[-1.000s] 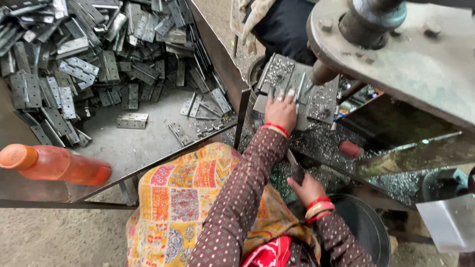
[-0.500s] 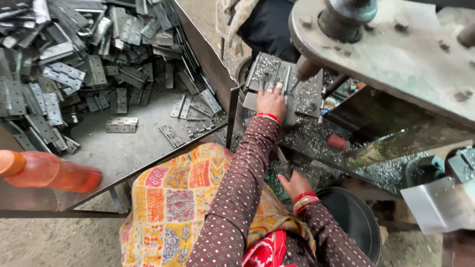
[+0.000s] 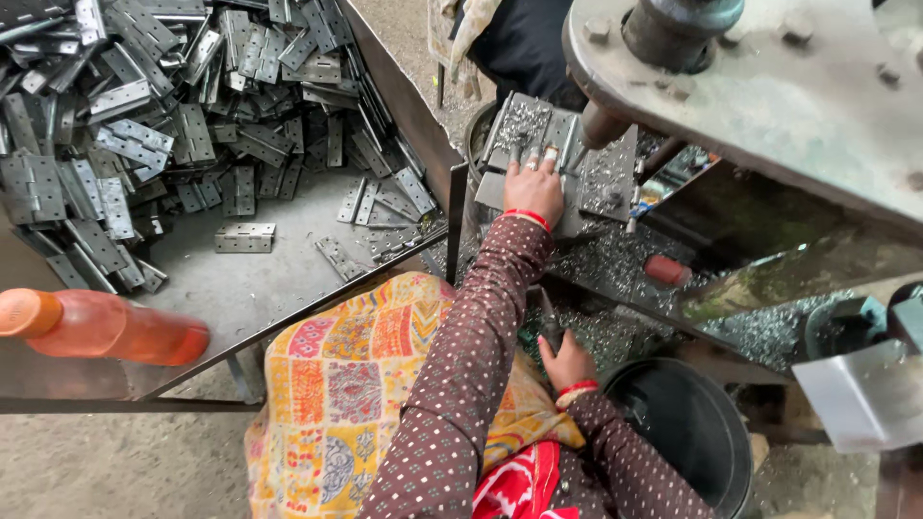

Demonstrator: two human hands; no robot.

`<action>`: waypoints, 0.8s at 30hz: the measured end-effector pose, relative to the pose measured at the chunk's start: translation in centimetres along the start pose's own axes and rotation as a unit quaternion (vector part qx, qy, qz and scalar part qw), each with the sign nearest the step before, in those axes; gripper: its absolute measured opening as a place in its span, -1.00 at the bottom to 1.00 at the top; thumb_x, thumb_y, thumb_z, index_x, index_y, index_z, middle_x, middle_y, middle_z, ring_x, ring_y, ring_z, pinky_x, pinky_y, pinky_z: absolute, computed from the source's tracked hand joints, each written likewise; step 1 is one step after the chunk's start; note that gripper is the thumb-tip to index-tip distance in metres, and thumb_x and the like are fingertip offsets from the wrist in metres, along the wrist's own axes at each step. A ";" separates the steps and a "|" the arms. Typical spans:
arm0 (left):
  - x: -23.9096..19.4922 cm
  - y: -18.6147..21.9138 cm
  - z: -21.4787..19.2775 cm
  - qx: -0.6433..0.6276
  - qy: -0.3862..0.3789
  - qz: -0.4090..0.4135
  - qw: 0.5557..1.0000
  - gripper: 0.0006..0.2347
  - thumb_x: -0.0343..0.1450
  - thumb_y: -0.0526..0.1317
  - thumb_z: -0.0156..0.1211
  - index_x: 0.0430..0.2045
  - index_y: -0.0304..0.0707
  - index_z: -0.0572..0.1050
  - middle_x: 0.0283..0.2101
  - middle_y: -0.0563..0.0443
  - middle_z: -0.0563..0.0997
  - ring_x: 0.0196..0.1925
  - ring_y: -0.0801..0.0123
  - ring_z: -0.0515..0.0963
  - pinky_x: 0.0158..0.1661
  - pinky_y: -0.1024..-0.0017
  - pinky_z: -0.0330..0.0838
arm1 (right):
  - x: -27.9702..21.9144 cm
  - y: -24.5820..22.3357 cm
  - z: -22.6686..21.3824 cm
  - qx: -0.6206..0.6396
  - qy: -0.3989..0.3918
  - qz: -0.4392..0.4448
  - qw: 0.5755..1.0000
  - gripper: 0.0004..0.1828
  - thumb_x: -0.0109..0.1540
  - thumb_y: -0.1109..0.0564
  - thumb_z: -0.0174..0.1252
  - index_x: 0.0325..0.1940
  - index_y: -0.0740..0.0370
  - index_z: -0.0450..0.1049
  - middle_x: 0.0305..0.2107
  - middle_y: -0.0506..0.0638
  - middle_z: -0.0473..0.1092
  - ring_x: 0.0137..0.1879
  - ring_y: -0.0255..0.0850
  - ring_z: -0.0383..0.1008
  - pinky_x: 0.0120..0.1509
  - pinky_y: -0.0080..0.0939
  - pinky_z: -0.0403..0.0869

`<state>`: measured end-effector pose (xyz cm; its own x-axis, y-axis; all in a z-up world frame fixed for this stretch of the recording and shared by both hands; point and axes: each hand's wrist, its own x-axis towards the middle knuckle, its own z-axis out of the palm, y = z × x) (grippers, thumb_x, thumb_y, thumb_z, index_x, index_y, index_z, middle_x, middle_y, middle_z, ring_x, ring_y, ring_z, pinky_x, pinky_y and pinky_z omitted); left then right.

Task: The person picks up metal hinge pieces from a bin and places them one by one into a drilling machine to drill holes into the metal plates.

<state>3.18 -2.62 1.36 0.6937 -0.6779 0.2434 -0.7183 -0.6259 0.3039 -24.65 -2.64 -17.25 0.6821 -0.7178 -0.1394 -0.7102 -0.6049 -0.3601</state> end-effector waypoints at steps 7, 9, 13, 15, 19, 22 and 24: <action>-1.3 0.1 -1.9 -0.005 -0.066 0.028 0.997 -0.73 0.47 -0.18 -0.07 -0.31 -0.18 0.68 0.31 -0.03 0.43 0.41 0.22 0.31 0.46 -0.02 -0.15 | 1.3 -0.1 -5.7 0.011 -0.097 0.033 0.995 -0.34 0.13 -0.40 0.22 -0.08 0.23 0.50 -0.28 0.34 0.55 -0.09 0.30 0.57 0.04 0.23 0.50; -3.4 0.7 -1.9 0.032 -0.021 0.053 0.998 -0.75 0.45 -0.23 -0.06 -0.22 -0.16 0.65 0.28 -0.05 0.45 0.43 0.25 0.29 0.46 -0.03 -0.15 | 2.1 -0.5 -8.1 0.027 -0.112 -0.001 0.993 -0.32 0.13 -0.43 0.21 -0.07 0.22 0.51 -0.27 0.31 0.56 -0.07 0.27 0.58 0.05 0.19 0.51; -10.4 2.4 -2.4 0.085 0.076 0.068 0.991 -0.76 0.43 -0.21 0.02 -0.09 -0.25 0.54 0.17 -0.10 0.51 0.35 0.19 0.38 0.35 -0.04 0.06 | 2.0 -2.0 -9.5 -0.011 -0.109 -0.007 0.994 -0.28 0.11 -0.46 0.24 -0.06 0.22 0.52 -0.21 0.30 0.55 -0.02 0.26 0.56 0.10 0.15 0.49; -12.9 2.6 -3.2 0.035 0.122 0.047 0.991 -0.81 0.41 -0.22 0.05 -0.17 -0.26 0.50 0.11 -0.13 0.53 0.32 0.11 0.41 0.17 -0.07 0.20 | 2.0 -2.3 -10.1 0.017 -0.112 -0.012 0.993 -0.29 0.11 -0.46 0.21 0.00 0.16 0.51 -0.22 0.29 0.56 -0.03 0.26 0.57 0.07 0.15 0.50; -12.4 1.0 -5.1 -0.028 0.187 0.136 0.972 -0.88 0.43 -0.24 0.12 -0.20 -0.17 0.44 0.06 0.02 0.54 0.15 0.23 0.53 0.18 -0.07 0.32 | 1.2 -2.4 -10.2 0.078 -0.101 -0.040 0.991 -0.29 0.06 -0.45 0.22 0.02 0.11 0.52 -0.22 0.26 0.56 -0.04 0.26 0.55 0.03 0.16 0.49; -11.3 1.6 -6.3 -0.089 0.232 0.154 0.956 -0.89 0.50 -0.29 0.14 -0.13 -0.20 0.44 0.04 0.05 0.51 -0.03 0.30 0.56 0.31 0.00 0.37 | 1.3 -2.8 -10.0 0.010 -0.109 0.019 0.994 -0.34 0.12 -0.43 0.21 -0.07 0.18 0.55 -0.23 0.26 0.57 -0.03 0.24 0.57 0.08 0.14 0.50; -9.6 2.5 -6.3 -0.097 0.306 0.155 0.934 -0.92 0.52 -0.27 0.18 -0.19 -0.21 0.43 0.05 0.02 0.51 -0.12 0.28 0.55 0.22 0.07 0.41 | 1.5 -2.9 -9.9 0.022 -0.112 0.017 0.993 -0.34 0.11 -0.41 0.22 -0.06 0.18 0.54 -0.23 0.26 0.57 -0.03 0.24 0.58 0.07 0.14 0.50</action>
<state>-4.89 4.75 5.60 0.3970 -0.4313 0.8102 -0.9080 -0.3131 0.2782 -23.32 -5.36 -7.30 0.6827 -0.6399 -0.3529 -0.7289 -0.5622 -0.3907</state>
